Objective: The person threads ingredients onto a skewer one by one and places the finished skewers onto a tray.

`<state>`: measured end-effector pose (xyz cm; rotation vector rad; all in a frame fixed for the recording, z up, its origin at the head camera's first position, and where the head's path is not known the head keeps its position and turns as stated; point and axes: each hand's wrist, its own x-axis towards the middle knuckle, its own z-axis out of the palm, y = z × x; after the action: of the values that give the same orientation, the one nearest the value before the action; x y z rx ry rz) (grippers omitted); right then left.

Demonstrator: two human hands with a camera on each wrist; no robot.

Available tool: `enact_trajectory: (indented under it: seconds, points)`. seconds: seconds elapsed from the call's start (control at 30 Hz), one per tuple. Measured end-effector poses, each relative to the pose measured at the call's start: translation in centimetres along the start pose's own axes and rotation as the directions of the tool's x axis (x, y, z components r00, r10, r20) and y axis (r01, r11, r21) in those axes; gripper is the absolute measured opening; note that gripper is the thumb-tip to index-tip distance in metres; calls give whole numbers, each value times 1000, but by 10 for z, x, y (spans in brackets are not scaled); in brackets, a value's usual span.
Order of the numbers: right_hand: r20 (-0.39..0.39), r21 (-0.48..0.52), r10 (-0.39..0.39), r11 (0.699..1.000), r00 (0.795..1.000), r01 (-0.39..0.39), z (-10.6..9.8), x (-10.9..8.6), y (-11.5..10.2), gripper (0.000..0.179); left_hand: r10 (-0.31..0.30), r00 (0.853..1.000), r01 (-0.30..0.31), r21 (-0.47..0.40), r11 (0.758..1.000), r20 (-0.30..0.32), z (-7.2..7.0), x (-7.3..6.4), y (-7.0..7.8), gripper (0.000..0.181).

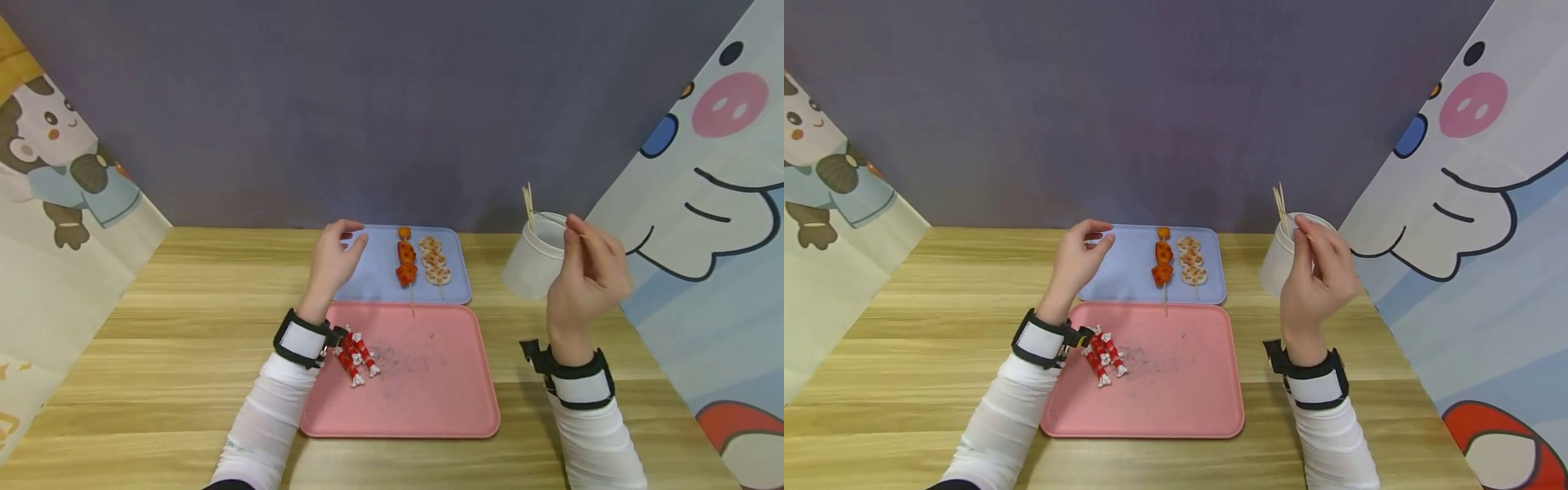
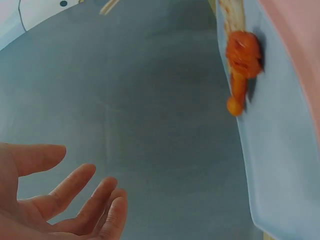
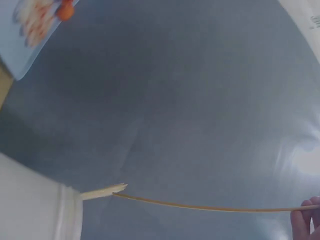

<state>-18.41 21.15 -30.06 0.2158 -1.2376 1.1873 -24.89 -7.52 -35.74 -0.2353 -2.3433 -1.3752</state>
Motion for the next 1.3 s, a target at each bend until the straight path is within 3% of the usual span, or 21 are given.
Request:
enact_trajectory:
  seconds: [0.1, 0.2, 0.3, 0.4, 0.43, 0.53, 0.63, 0.73, 0.87, 0.97, 1.1, 1.2, 1.3]
  points:
    - [-14, 88, 26, 996, 1000, -25, 0, -2, -6, 5, 3, 1000, -3, -14, 1000, 1, 4, 0, 5, 24]
    - [17, 203, 98, 974, 995, -99, -1, -6, -7, 9, 19, 1000, -19, -25, 1000, 4, 9, -1, 11, 24]
    - [104, 337, 226, 908, 969, -248, -2, -11, -1, 13, 49, 999, -49, -24, 999, 9, 13, -3, 17, 26]
    - [219, 416, 365, 804, 905, -425, -3, -17, 6, 17, 83, 996, -83, -30, 996, 16, 17, -7, 22, 26]
    - [247, 447, 410, 756, 878, -479, -3, -19, 8, 18, 92, 995, -92, -31, 995, 24, 19, -8, 24, 26]
    - [308, 471, 510, 651, 803, -595, -1, -25, 12, 20, 125, 991, -124, -34, 992, 54, 25, -11, 28, 27]
    - [344, 476, 595, 556, 726, -682, 2, -32, 15, 21, 161, 982, -159, -27, 987, 95, 31, -15, 31, 30]
    - [373, 435, 673, 481, 638, -761, 5, -40, 16, 18, 205, 969, -206, -8, 978, 138, 39, -18, 33, 32]
    - [412, 376, 755, 369, 510, -850, 8, -52, 17, 13, 252, 943, -268, 48, 962, 217, 48, -24, 37, 30]
    - [441, 346, 788, 292, 429, -892, 10, -60, 17, 12, 256, 921, -287, 66, 956, 294, 53, -30, 40, 27]
    - [459, 299, 806, 257, 374, -919, 12, -67, 16, 11, 255, 905, -302, 95, 948, 341, 60, -34, 42, 18]
    - [462, 281, 813, 245, 355, -928, 13, -71, 16, 12, 251, 907, -306, 119, 945, 339, 62, -36, 43, 11]
    - [458, 267, 823, 235, 337, -935, 13, -73, 15, 13, 216, 911, -272, 118, 955, 350, 62, -38, 44, 9]
